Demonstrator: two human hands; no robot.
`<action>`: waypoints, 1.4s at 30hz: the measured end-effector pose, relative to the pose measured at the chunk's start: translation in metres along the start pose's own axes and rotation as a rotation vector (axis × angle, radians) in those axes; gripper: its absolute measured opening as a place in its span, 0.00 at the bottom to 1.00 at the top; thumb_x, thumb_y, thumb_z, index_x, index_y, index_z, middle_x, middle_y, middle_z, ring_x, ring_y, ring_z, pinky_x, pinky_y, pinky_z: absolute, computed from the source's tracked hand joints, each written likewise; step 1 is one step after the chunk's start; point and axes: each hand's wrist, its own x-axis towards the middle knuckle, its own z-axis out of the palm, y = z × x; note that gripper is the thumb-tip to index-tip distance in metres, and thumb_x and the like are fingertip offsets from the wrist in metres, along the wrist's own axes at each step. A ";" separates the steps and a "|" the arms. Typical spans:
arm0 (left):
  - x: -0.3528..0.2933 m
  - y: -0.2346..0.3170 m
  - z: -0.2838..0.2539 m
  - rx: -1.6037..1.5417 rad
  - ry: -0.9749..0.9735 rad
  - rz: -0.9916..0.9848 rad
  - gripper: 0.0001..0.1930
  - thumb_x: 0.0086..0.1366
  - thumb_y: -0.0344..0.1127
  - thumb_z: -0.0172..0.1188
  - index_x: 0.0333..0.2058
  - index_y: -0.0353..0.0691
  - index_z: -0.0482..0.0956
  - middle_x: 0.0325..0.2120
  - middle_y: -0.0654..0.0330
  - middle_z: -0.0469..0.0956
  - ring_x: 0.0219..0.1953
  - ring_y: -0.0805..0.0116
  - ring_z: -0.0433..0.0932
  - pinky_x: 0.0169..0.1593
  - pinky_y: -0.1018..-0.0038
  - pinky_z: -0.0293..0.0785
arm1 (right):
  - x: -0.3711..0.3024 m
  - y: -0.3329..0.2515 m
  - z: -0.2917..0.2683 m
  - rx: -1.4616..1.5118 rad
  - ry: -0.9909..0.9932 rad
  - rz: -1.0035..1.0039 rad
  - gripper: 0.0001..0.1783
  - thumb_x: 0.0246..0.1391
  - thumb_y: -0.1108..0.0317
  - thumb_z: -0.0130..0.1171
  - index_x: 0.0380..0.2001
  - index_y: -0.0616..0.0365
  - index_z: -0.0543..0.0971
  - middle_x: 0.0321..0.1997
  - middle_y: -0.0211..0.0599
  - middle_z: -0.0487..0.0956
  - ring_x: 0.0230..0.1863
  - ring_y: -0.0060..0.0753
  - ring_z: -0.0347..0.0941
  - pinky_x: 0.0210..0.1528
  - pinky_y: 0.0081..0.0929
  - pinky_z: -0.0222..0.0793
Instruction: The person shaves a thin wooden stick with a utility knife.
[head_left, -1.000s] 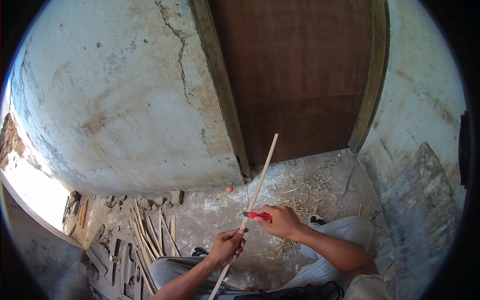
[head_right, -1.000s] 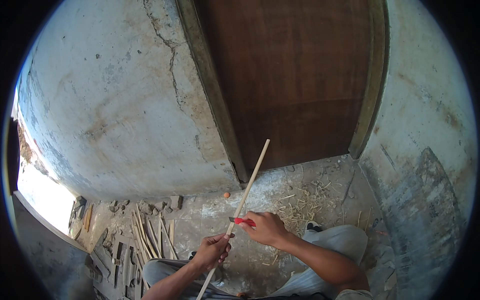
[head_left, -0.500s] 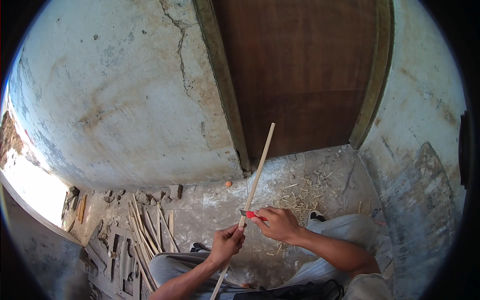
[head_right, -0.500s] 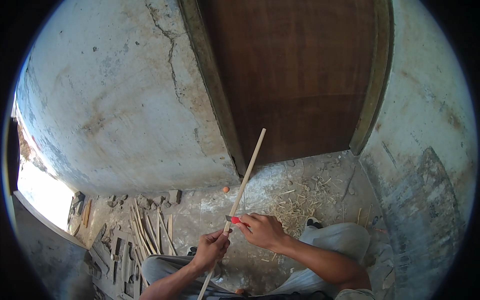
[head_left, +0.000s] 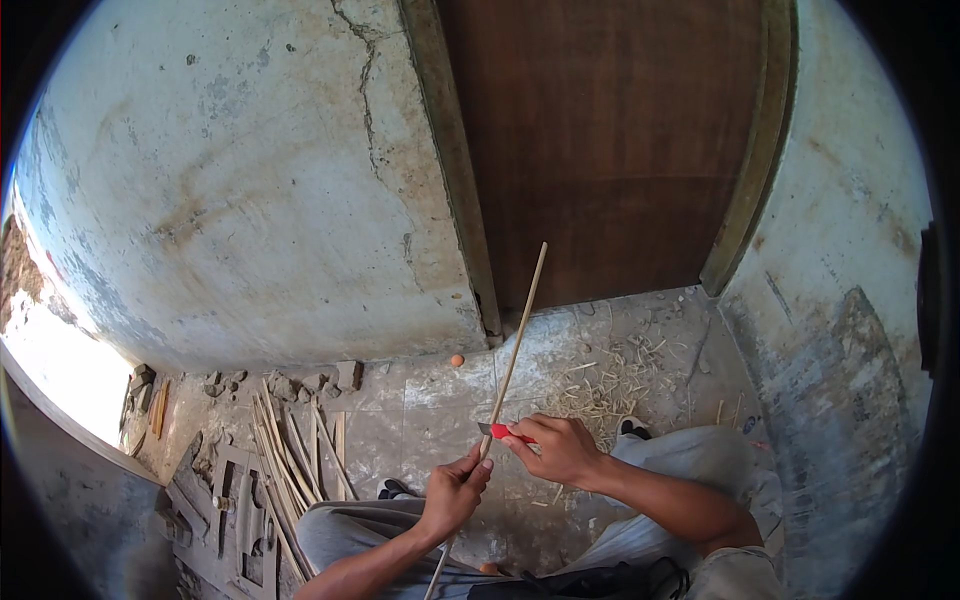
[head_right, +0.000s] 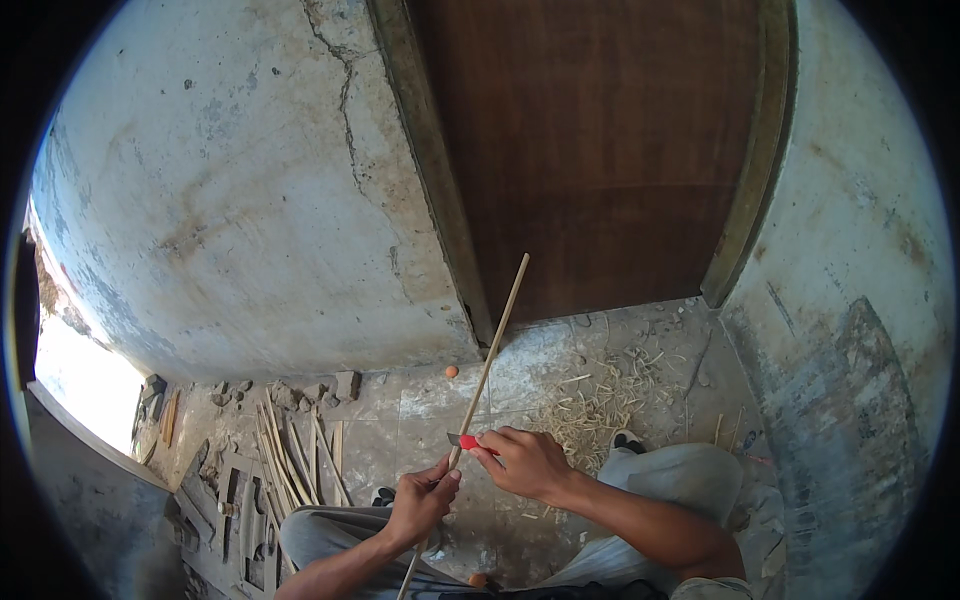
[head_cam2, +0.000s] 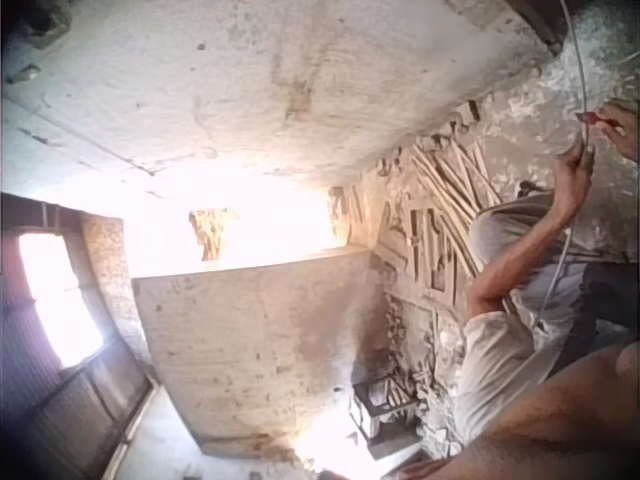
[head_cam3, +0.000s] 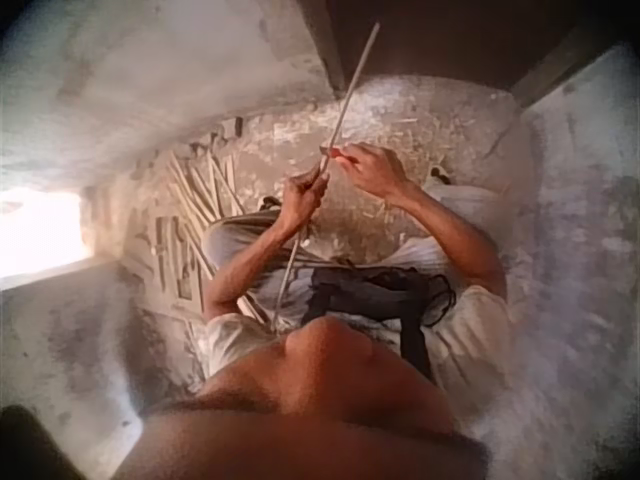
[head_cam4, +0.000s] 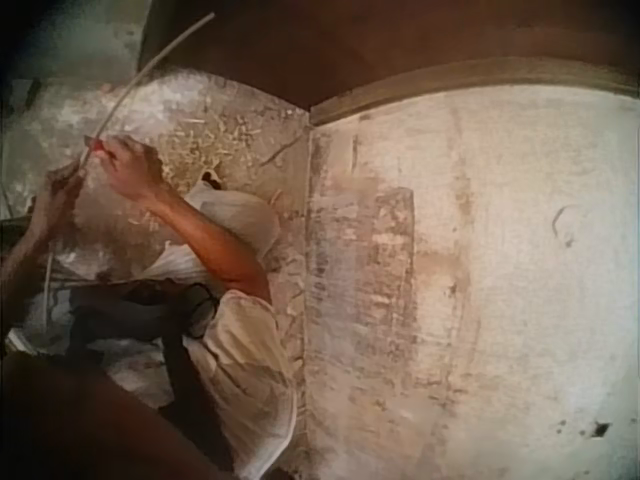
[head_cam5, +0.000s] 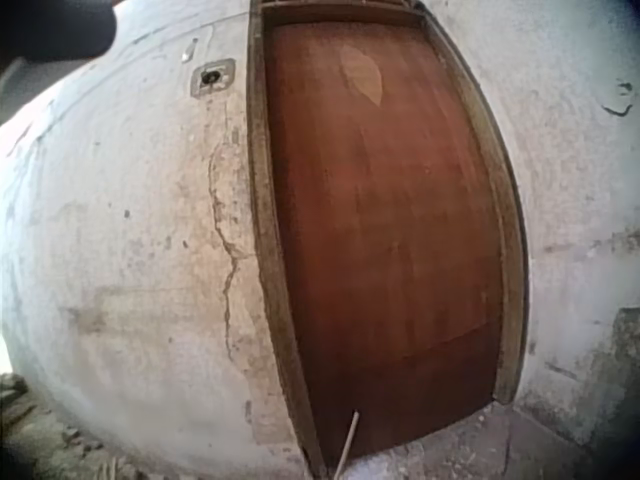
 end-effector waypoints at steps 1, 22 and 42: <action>-0.001 -0.001 0.000 0.019 0.003 0.008 0.15 0.71 0.33 0.56 0.54 0.37 0.77 0.22 0.75 0.67 0.21 0.87 0.60 0.23 0.85 0.58 | 0.000 0.000 0.001 0.000 -0.001 0.000 0.10 0.57 0.61 0.64 0.30 0.55 0.80 0.26 0.36 0.80 0.25 0.44 0.79 0.25 0.37 0.73; -0.030 0.000 -0.010 0.258 -0.022 0.211 0.13 0.72 0.33 0.56 0.32 0.26 0.78 0.20 0.66 0.70 0.24 0.82 0.65 0.28 0.79 0.65 | 0.031 0.035 -0.024 -0.071 0.313 0.043 0.09 0.58 0.61 0.62 0.31 0.55 0.79 0.26 0.40 0.81 0.27 0.48 0.80 0.27 0.39 0.75; -0.148 -0.007 -0.026 0.206 0.116 0.272 0.15 0.72 0.37 0.56 0.28 0.33 0.76 0.15 0.71 0.62 0.19 0.82 0.58 0.21 0.77 0.54 | 0.049 0.048 -0.055 -0.087 0.376 0.167 0.11 0.55 0.63 0.65 0.29 0.59 0.79 0.26 0.45 0.82 0.27 0.48 0.80 0.28 0.39 0.74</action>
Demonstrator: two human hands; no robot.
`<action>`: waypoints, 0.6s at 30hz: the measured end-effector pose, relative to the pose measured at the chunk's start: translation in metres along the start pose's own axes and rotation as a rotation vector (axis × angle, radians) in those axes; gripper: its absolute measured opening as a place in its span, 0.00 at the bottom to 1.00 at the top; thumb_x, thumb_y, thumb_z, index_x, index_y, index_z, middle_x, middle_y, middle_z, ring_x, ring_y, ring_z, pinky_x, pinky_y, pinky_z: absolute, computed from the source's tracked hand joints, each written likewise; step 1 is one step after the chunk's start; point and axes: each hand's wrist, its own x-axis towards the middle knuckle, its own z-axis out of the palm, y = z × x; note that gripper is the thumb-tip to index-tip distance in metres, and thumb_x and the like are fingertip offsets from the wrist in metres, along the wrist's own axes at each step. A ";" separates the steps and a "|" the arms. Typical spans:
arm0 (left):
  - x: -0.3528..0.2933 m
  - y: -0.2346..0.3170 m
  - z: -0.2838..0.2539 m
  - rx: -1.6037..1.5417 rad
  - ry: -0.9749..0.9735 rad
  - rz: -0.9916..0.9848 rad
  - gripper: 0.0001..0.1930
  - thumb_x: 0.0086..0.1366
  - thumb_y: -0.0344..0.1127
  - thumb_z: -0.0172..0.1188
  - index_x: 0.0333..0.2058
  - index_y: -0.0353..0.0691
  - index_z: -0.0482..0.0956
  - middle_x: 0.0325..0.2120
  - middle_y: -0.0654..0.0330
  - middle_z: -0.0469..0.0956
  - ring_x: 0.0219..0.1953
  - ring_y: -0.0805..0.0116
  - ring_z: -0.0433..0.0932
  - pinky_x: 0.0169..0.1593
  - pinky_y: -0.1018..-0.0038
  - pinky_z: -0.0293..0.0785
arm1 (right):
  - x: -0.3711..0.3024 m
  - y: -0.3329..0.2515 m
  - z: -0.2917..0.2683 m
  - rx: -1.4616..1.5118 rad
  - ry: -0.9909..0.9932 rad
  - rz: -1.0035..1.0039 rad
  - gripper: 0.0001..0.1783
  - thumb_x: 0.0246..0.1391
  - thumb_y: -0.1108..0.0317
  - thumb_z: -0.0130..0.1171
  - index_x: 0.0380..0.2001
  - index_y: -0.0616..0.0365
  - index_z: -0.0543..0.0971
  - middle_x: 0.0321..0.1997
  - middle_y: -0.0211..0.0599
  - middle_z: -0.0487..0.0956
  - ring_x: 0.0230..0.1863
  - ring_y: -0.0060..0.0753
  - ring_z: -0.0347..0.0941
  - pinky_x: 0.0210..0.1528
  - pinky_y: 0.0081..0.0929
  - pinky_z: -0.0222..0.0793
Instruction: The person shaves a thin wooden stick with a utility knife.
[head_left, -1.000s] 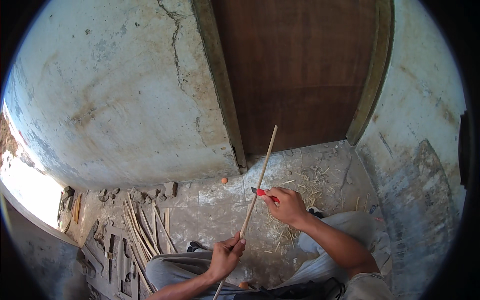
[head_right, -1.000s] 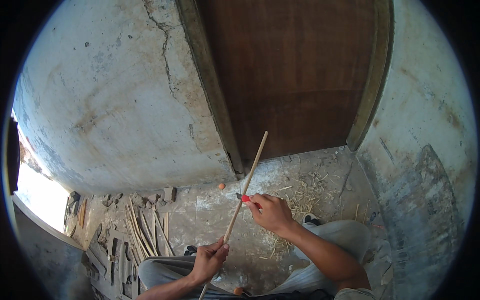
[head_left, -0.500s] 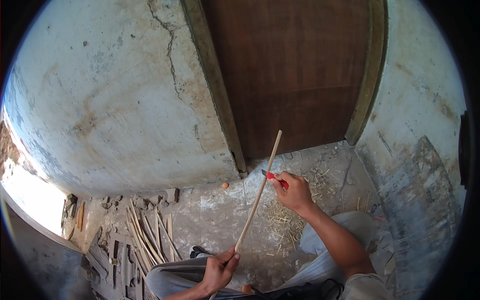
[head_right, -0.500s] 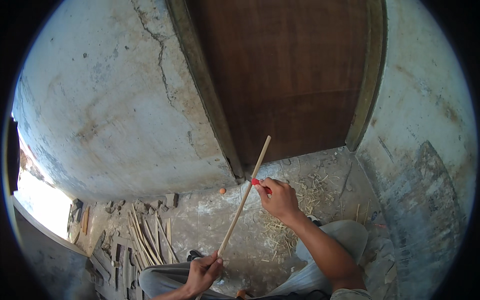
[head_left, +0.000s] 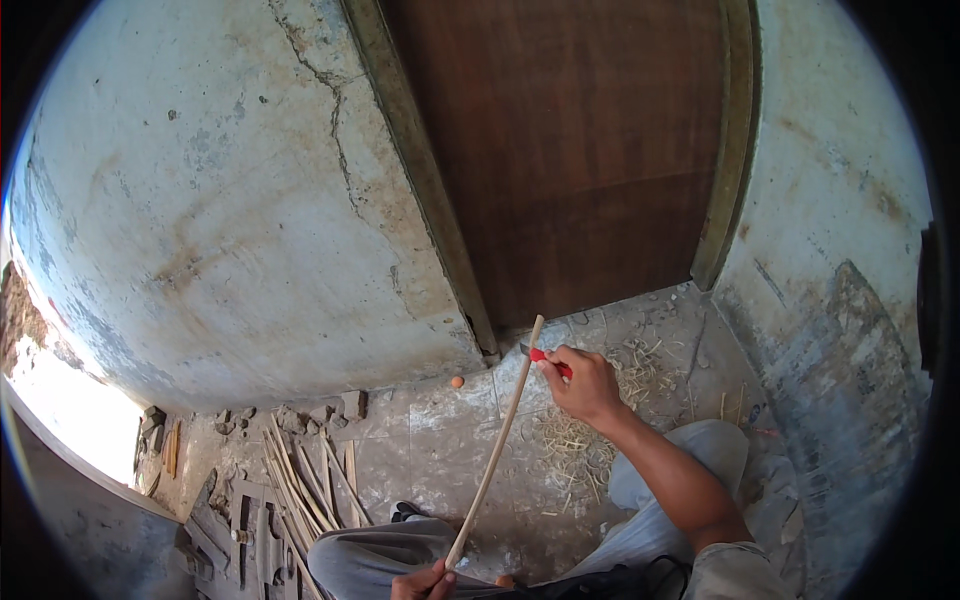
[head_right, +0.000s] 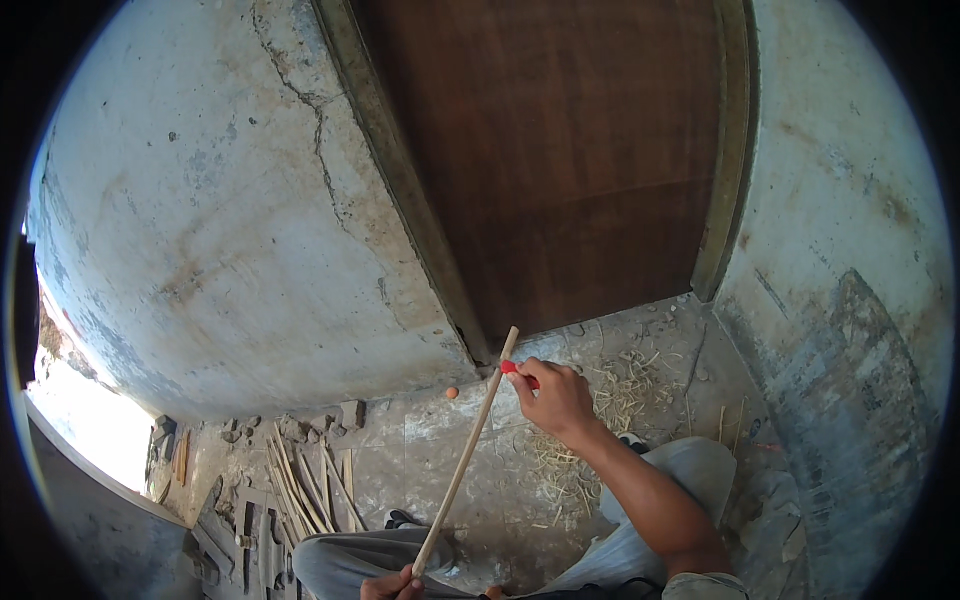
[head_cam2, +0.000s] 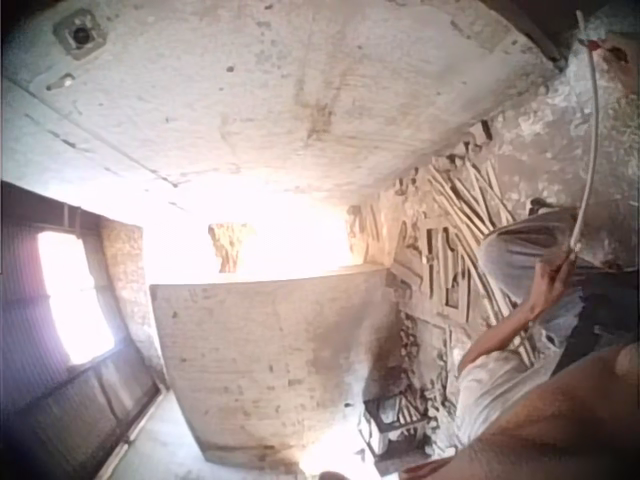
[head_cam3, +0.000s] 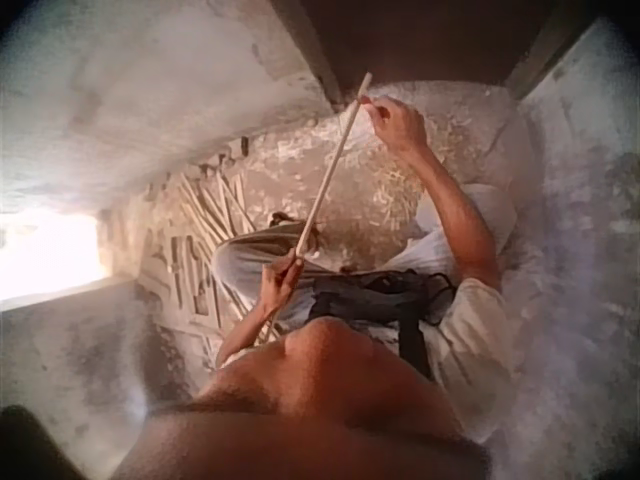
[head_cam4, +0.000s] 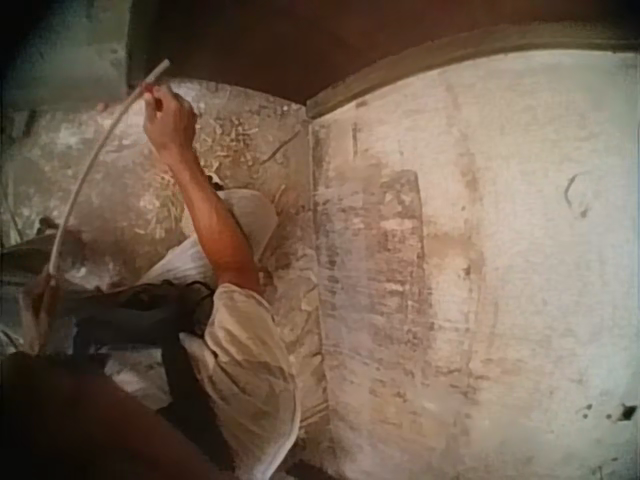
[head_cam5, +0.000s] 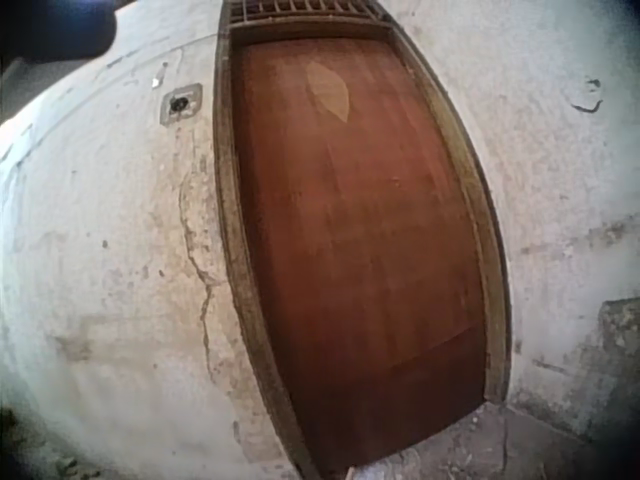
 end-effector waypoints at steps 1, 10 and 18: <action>-0.006 0.003 -0.004 -0.032 -0.049 -0.079 0.14 0.72 0.36 0.56 0.27 0.33 0.75 0.15 0.71 0.61 0.20 0.81 0.58 0.21 0.77 0.53 | 0.001 0.002 0.001 0.014 0.042 -0.017 0.11 0.55 0.63 0.65 0.29 0.59 0.79 0.27 0.46 0.82 0.28 0.49 0.81 0.29 0.39 0.74; -0.036 -0.014 -0.022 0.194 0.004 0.023 0.15 0.71 0.38 0.57 0.27 0.34 0.78 0.14 0.70 0.65 0.19 0.79 0.59 0.22 0.76 0.55 | -0.004 0.011 0.016 -0.051 -0.072 0.022 0.10 0.58 0.59 0.60 0.30 0.54 0.79 0.26 0.44 0.82 0.28 0.53 0.80 0.30 0.46 0.74; -0.078 -0.038 -0.045 0.140 0.075 -0.257 0.14 0.71 0.39 0.57 0.28 0.36 0.79 0.15 0.71 0.65 0.18 0.81 0.58 0.22 0.77 0.53 | 0.005 0.046 0.012 -0.189 -0.176 0.307 0.12 0.57 0.57 0.60 0.33 0.54 0.80 0.28 0.49 0.82 0.33 0.58 0.80 0.37 0.51 0.75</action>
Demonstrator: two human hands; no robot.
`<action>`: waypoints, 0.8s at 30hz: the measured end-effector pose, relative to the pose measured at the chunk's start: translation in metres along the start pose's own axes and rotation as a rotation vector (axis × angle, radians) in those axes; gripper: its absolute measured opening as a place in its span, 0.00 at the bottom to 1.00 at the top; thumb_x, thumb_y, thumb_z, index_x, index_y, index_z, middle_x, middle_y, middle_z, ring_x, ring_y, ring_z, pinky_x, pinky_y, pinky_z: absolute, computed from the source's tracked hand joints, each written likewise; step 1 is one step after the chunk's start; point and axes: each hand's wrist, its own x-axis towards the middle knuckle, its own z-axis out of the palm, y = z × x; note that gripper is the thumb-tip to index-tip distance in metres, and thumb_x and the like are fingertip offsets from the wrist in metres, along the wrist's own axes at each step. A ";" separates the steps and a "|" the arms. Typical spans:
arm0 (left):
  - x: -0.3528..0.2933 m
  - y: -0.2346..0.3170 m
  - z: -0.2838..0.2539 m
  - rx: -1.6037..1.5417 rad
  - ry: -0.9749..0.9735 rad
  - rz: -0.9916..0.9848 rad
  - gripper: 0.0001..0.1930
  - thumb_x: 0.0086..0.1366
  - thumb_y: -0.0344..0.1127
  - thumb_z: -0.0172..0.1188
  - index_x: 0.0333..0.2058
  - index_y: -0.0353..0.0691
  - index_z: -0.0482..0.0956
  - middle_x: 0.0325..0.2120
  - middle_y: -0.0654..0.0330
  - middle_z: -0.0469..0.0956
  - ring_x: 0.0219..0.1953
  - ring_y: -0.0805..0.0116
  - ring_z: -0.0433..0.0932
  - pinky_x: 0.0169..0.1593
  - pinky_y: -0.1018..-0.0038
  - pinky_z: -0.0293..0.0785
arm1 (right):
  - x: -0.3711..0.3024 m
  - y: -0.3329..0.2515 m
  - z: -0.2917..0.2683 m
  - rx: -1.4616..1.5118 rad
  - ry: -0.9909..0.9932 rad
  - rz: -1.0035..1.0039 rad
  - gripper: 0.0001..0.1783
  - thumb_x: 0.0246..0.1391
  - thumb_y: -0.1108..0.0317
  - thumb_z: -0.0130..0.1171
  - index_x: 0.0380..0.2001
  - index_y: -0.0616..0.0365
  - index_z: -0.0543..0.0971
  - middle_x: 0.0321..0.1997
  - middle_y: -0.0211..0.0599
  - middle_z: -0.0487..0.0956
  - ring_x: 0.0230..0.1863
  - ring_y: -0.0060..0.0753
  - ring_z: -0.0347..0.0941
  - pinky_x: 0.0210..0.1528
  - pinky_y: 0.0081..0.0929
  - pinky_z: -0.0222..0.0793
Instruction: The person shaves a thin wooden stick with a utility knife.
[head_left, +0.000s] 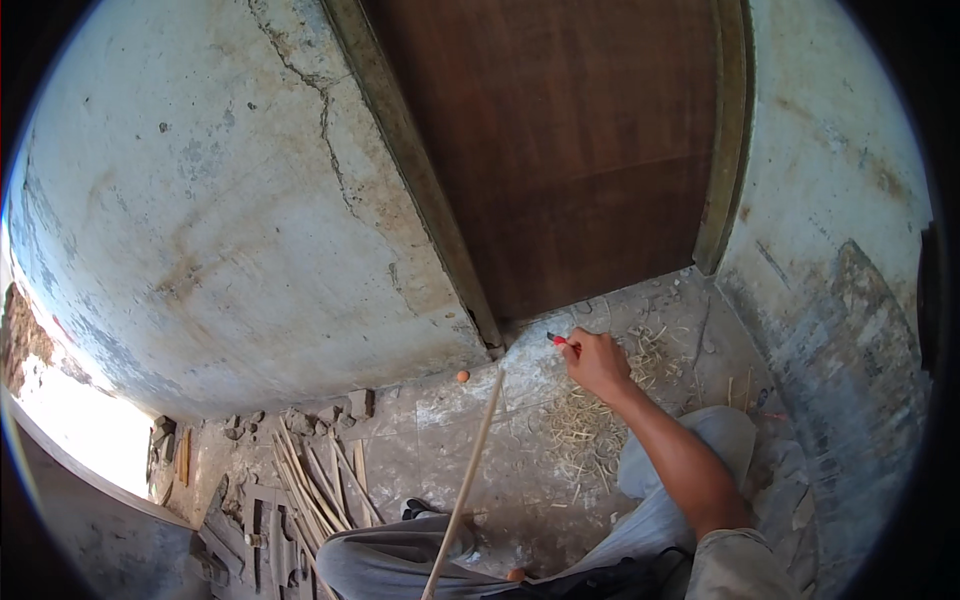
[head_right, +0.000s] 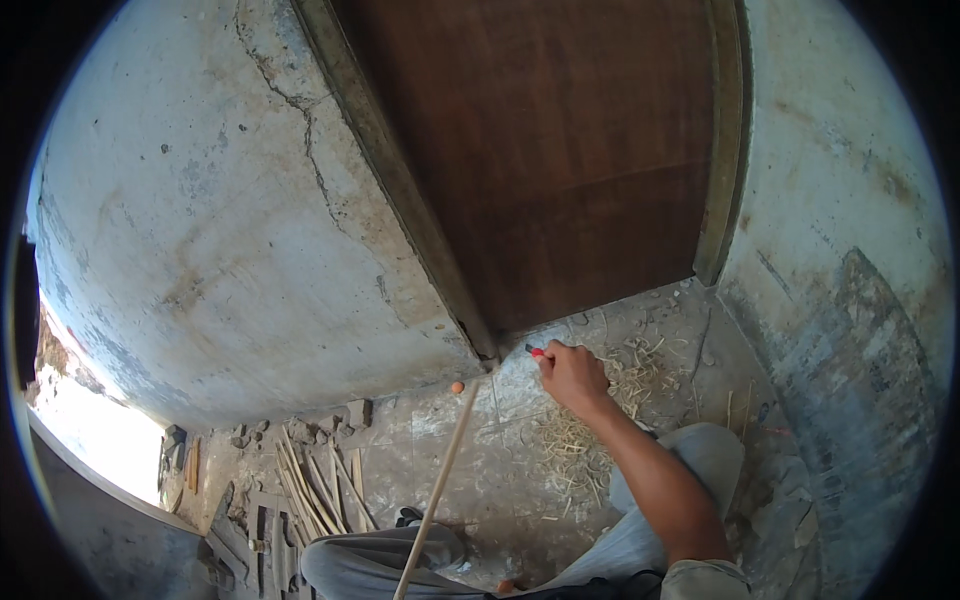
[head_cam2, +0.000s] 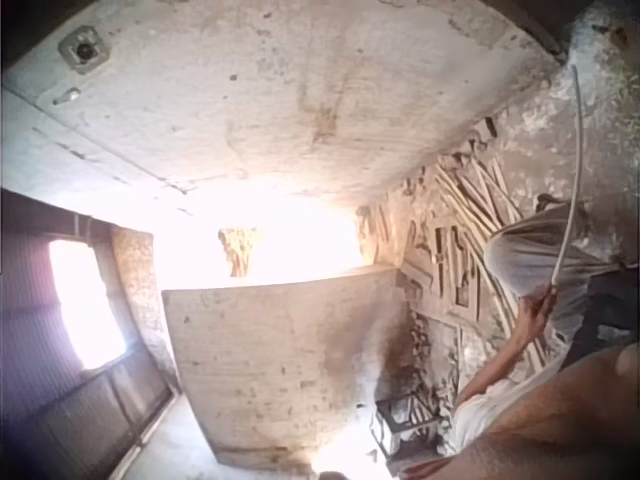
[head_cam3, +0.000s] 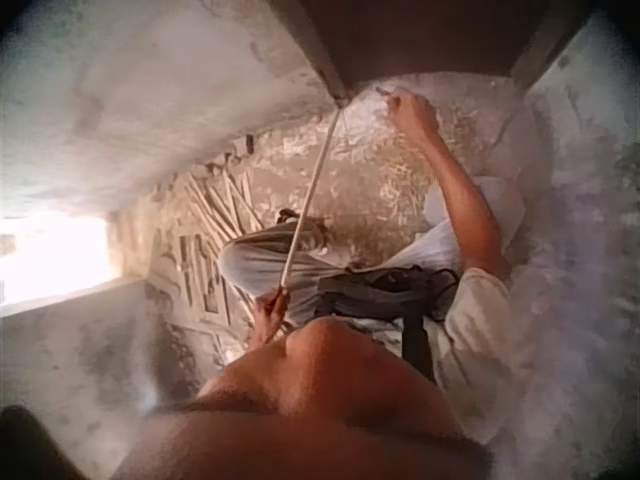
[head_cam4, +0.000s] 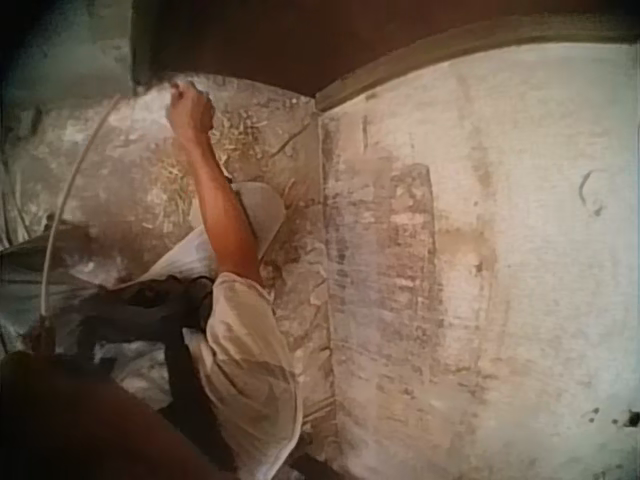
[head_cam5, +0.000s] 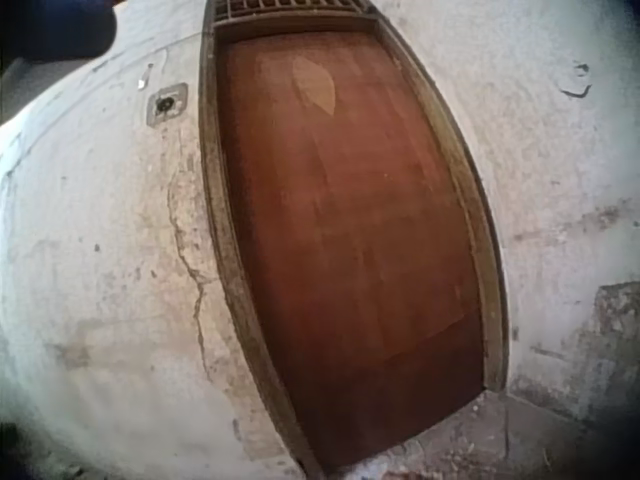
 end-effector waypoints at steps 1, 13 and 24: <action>-0.002 0.000 -0.002 -0.079 -0.005 -0.083 0.13 0.72 0.38 0.56 0.28 0.38 0.80 0.15 0.72 0.65 0.18 0.81 0.57 0.22 0.78 0.52 | -0.001 -0.003 -0.003 0.019 -0.016 0.018 0.12 0.57 0.57 0.60 0.33 0.54 0.80 0.28 0.49 0.82 0.33 0.58 0.80 0.37 0.51 0.75; 0.106 0.056 0.027 -0.399 -0.178 -0.059 0.09 0.74 0.38 0.52 0.37 0.41 0.79 0.15 0.72 0.65 0.14 0.82 0.59 0.19 0.80 0.52 | -0.061 -0.075 -0.003 0.514 -0.047 -0.240 0.12 0.58 0.61 0.64 0.32 0.60 0.80 0.21 0.43 0.80 0.24 0.39 0.80 0.26 0.32 0.71; 0.210 0.121 0.083 -0.524 -0.348 -0.105 0.15 0.74 0.36 0.50 0.53 0.34 0.75 0.25 0.66 0.74 0.17 0.84 0.59 0.20 0.82 0.53 | -0.075 -0.081 -0.001 0.382 -0.115 -0.439 0.10 0.57 0.62 0.64 0.30 0.58 0.79 0.24 0.41 0.80 0.24 0.44 0.79 0.26 0.35 0.72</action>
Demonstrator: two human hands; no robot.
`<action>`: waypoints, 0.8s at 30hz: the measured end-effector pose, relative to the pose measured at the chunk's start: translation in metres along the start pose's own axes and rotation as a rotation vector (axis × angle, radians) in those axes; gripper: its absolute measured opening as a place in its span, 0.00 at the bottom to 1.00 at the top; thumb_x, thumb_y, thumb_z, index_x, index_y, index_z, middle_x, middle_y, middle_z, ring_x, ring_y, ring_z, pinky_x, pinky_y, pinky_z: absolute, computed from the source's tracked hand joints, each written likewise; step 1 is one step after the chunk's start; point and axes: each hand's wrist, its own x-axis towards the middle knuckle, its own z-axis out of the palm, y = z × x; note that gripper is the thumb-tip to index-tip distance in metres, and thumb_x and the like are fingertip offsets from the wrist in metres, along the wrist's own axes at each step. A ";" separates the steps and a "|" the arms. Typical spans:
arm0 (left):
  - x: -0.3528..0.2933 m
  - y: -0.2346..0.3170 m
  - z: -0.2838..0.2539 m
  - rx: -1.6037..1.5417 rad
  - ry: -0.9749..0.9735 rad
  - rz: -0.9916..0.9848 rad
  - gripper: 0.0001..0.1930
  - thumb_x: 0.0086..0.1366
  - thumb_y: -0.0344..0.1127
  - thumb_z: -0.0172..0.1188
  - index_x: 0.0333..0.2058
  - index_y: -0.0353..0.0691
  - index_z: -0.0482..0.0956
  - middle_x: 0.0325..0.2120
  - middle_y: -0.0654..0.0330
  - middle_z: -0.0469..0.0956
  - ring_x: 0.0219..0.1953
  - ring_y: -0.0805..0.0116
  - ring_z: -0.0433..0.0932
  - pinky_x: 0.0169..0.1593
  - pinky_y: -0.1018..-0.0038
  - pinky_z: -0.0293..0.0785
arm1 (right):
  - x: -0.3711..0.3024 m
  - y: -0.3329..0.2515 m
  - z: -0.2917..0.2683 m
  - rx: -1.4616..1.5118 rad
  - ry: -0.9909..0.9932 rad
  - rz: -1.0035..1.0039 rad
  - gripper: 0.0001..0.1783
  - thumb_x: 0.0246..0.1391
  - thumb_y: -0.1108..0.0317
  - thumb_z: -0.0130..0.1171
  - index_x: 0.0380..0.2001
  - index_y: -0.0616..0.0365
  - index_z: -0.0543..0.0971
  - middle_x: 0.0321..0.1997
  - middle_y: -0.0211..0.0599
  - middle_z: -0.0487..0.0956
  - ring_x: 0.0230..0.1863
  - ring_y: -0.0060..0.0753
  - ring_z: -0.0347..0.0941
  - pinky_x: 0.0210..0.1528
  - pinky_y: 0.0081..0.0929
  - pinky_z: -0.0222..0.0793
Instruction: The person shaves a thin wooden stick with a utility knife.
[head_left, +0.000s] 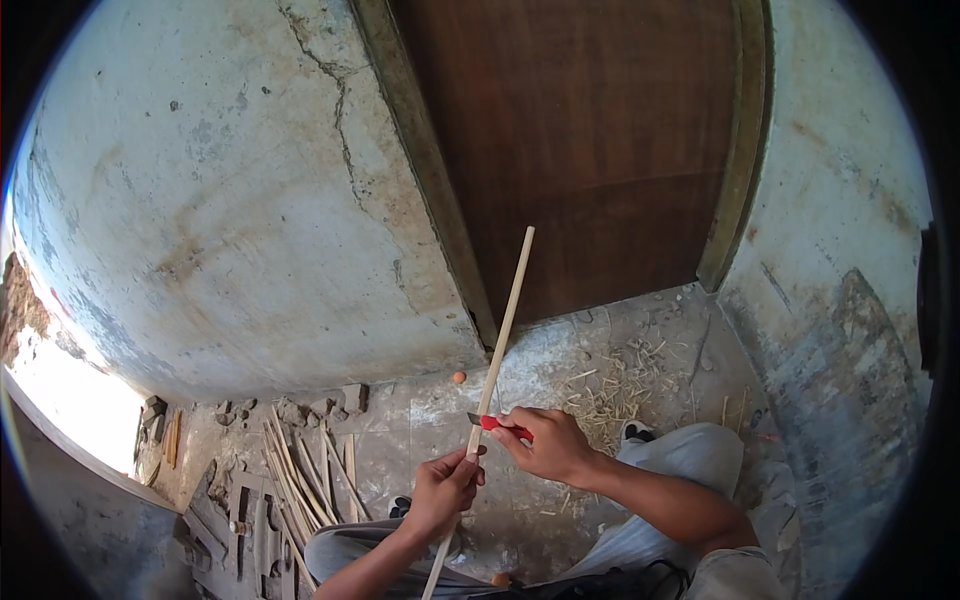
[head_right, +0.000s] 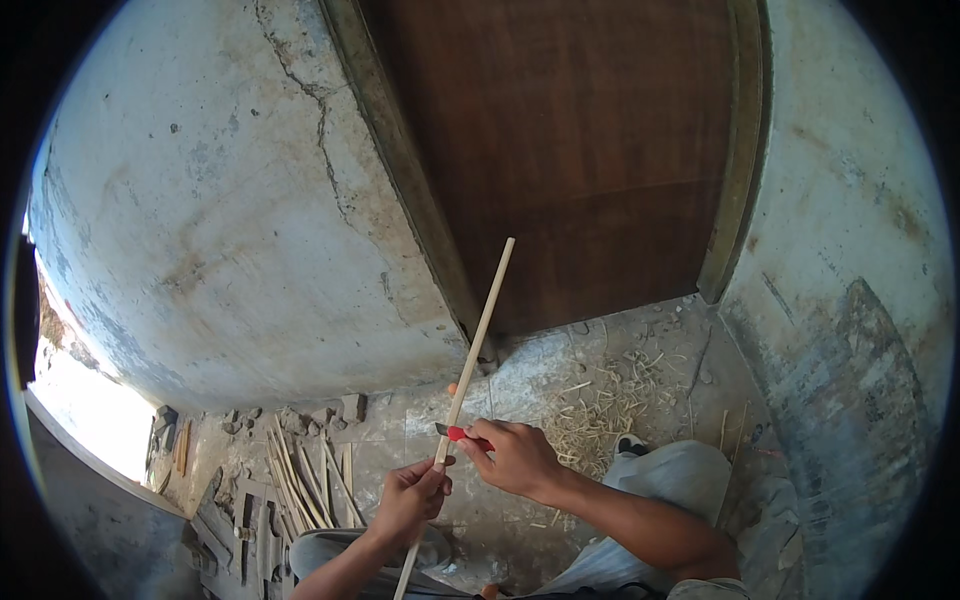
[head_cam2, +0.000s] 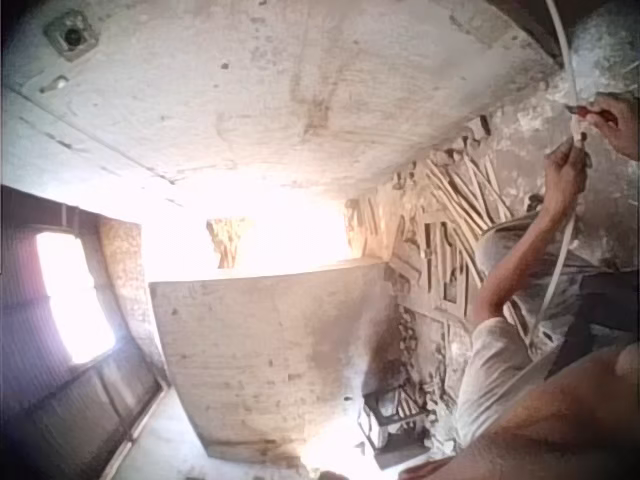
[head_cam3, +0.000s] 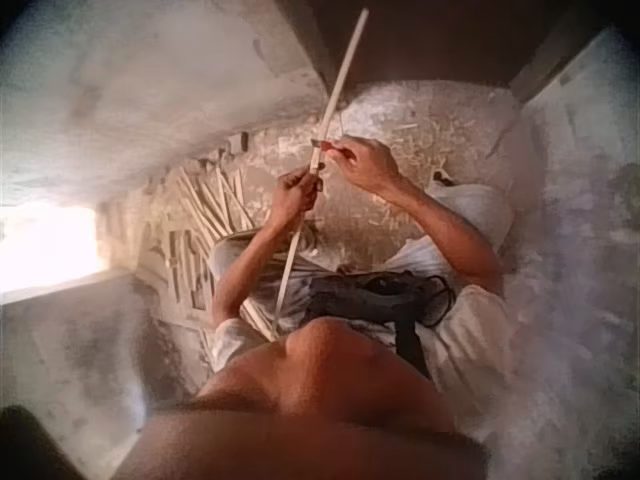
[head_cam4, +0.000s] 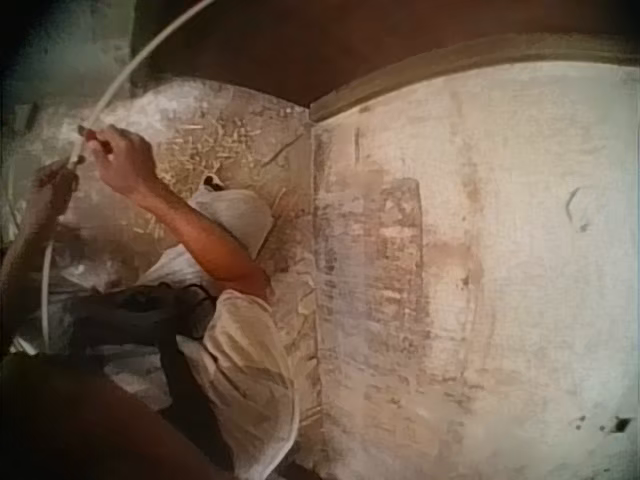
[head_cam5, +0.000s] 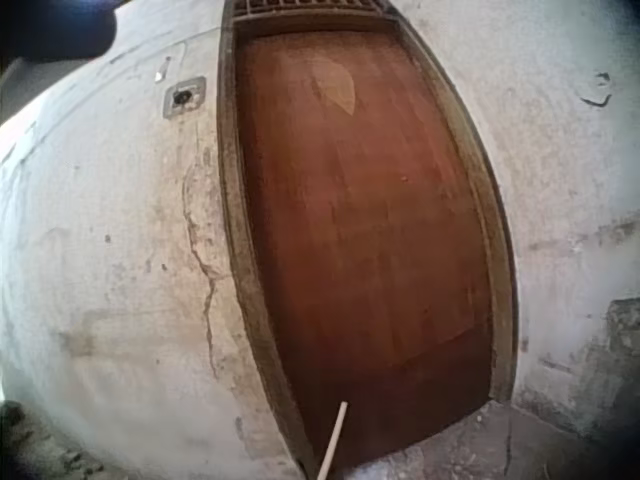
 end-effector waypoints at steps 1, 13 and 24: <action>0.001 0.001 0.001 -0.003 -0.005 0.009 0.14 0.74 0.35 0.51 0.52 0.34 0.76 0.25 0.66 0.74 0.17 0.84 0.59 0.20 0.83 0.53 | -0.001 0.000 -0.001 -0.017 0.003 0.001 0.10 0.57 0.63 0.64 0.30 0.58 0.79 0.25 0.42 0.80 0.25 0.44 0.79 0.26 0.35 0.73; 0.011 -0.008 -0.005 -0.141 0.011 0.001 0.13 0.74 0.35 0.50 0.50 0.35 0.77 0.23 0.63 0.74 0.15 0.83 0.56 0.19 0.82 0.50 | -0.011 0.006 0.010 -0.106 -0.038 -0.043 0.09 0.56 0.62 0.63 0.31 0.56 0.80 0.27 0.38 0.81 0.25 0.44 0.80 0.25 0.35 0.74; 0.006 -0.016 -0.006 -0.152 0.046 -0.029 0.12 0.74 0.35 0.50 0.48 0.36 0.78 0.20 0.66 0.72 0.13 0.84 0.54 0.17 0.81 0.47 | -0.012 0.004 0.015 -0.183 -0.050 -0.075 0.08 0.53 0.64 0.66 0.31 0.57 0.83 0.27 0.37 0.81 0.24 0.41 0.80 0.24 0.34 0.74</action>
